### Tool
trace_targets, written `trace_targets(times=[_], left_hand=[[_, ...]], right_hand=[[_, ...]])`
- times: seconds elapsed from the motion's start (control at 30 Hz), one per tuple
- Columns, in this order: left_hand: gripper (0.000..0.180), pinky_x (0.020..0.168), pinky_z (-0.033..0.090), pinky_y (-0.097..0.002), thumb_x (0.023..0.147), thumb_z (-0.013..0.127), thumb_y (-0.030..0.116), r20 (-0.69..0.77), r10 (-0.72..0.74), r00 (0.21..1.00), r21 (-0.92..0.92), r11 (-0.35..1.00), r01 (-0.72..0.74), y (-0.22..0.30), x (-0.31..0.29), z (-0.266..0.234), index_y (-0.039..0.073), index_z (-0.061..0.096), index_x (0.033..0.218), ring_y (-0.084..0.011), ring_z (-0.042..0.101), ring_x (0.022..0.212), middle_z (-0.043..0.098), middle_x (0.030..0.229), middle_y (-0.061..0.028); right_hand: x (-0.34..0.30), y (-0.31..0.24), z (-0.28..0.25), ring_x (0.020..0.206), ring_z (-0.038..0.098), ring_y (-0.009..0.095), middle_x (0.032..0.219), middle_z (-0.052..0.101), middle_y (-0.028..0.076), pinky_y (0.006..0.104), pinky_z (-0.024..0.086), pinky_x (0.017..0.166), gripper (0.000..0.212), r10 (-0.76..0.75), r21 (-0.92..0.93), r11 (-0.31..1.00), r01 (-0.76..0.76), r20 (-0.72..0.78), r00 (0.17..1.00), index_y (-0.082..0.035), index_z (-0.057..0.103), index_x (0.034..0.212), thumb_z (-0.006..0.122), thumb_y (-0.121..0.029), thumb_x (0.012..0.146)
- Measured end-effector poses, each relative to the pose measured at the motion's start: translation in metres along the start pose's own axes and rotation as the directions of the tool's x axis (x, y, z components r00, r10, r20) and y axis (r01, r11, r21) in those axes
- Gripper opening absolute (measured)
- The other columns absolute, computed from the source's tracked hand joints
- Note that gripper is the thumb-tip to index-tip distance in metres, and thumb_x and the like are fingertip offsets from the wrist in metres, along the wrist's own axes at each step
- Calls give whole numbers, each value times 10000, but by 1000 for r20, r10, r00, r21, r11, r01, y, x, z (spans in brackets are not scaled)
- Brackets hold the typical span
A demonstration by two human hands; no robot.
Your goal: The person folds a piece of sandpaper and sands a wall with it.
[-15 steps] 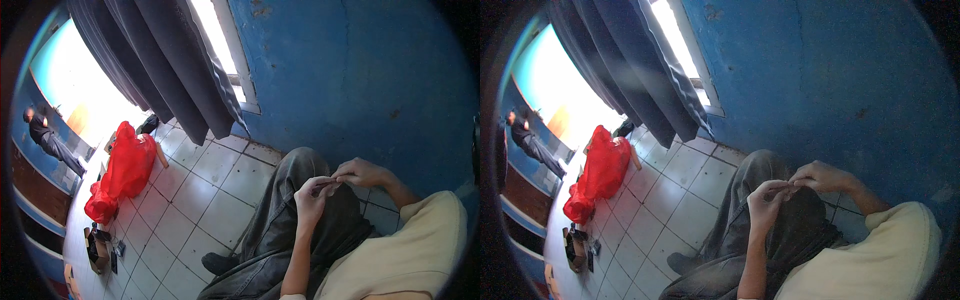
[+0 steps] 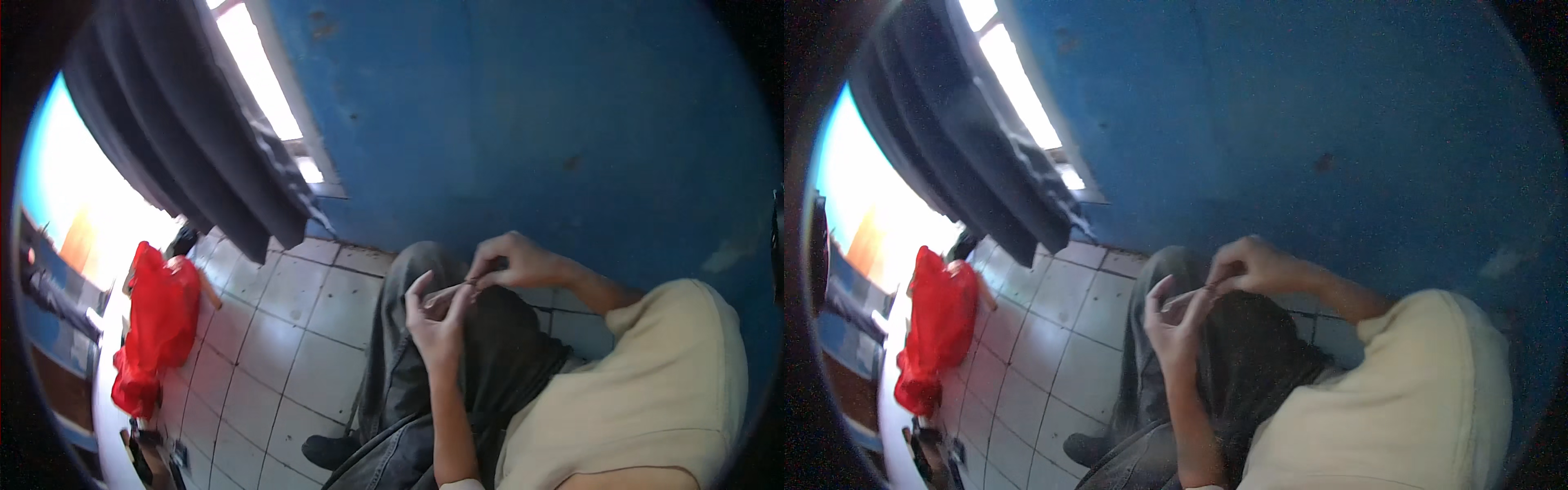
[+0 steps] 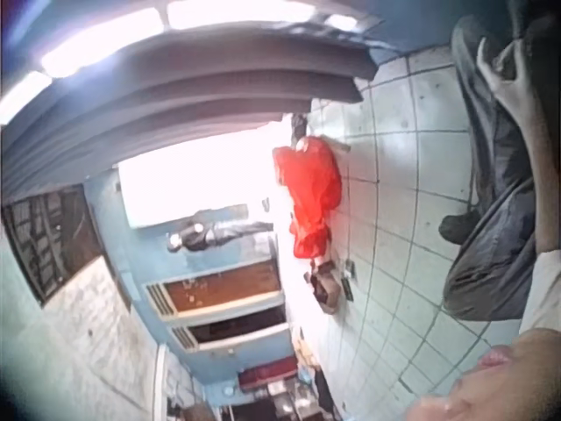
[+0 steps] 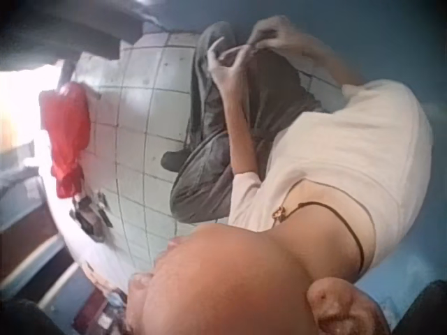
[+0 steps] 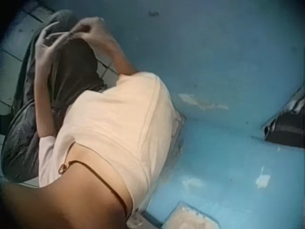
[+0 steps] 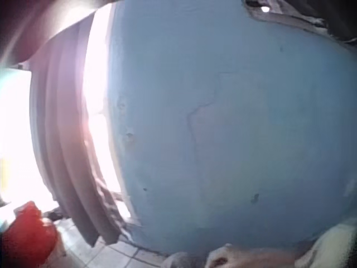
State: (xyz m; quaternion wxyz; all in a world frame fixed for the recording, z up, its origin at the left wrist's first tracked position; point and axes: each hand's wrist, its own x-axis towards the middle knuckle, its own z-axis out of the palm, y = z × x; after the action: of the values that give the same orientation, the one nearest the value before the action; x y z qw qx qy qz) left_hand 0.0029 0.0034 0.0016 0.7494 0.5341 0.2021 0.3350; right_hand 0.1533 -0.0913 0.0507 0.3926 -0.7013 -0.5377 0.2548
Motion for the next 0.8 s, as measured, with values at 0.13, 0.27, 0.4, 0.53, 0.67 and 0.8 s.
trace_targets(times=[0.13,0.27,0.4,0.53,0.67,0.8], left_hand=[[538,736,520,-288,785,660,-17,-22,46,999,-54,997,-47,-7,3,-1,-56,367,1235,-200,639,825,644,931,-191],[601,784,506,-265,788,627,-62,-36,117,992,-64,991,-119,-14,2,1,-49,293,1287,-172,645,827,651,911,-175],[605,784,513,-263,794,614,-70,-16,122,992,-62,991,-122,-13,0,5,-43,284,1300,-180,638,845,642,926,-187],[569,818,515,-280,806,607,-61,-97,3,995,-121,993,-15,-6,-6,12,-51,305,1288,-195,615,915,608,1004,-197],[535,833,508,-278,813,611,-45,-124,-36,992,-261,965,2,-11,-3,10,-53,330,1269,-185,607,919,601,999,-170],[507,831,505,-270,820,616,-31,-177,-35,984,-308,951,-22,-12,-3,10,-46,352,1253,-157,603,901,599,936,-122]], right_hand=[[3,2,1,813,639,175,857,670,98,315,496,732,221,19,-69,997,-18,15,1000,-38,674,902,728,-146,717],[-1,7,-3,822,639,184,903,649,93,291,491,707,221,-85,-101,990,95,98,992,-43,681,940,711,-144,745],[-2,1,2,848,645,203,960,668,135,303,493,750,267,-21,-248,967,52,125,992,-45,664,1024,675,-169,787],[-6,8,16,822,653,209,949,677,135,307,495,745,267,3,-204,979,6,45,999,-46,661,1035,662,-176,801],[-3,2,19,796,659,200,893,686,121,318,498,721,235,1,-68,998,-7,-89,996,-47,682,977,685,-174,779],[-1,10,21,799,652,135,915,690,98,256,508,711,265,68,127,990,-59,-65,996,-53,679,1005,724,-124,753]])
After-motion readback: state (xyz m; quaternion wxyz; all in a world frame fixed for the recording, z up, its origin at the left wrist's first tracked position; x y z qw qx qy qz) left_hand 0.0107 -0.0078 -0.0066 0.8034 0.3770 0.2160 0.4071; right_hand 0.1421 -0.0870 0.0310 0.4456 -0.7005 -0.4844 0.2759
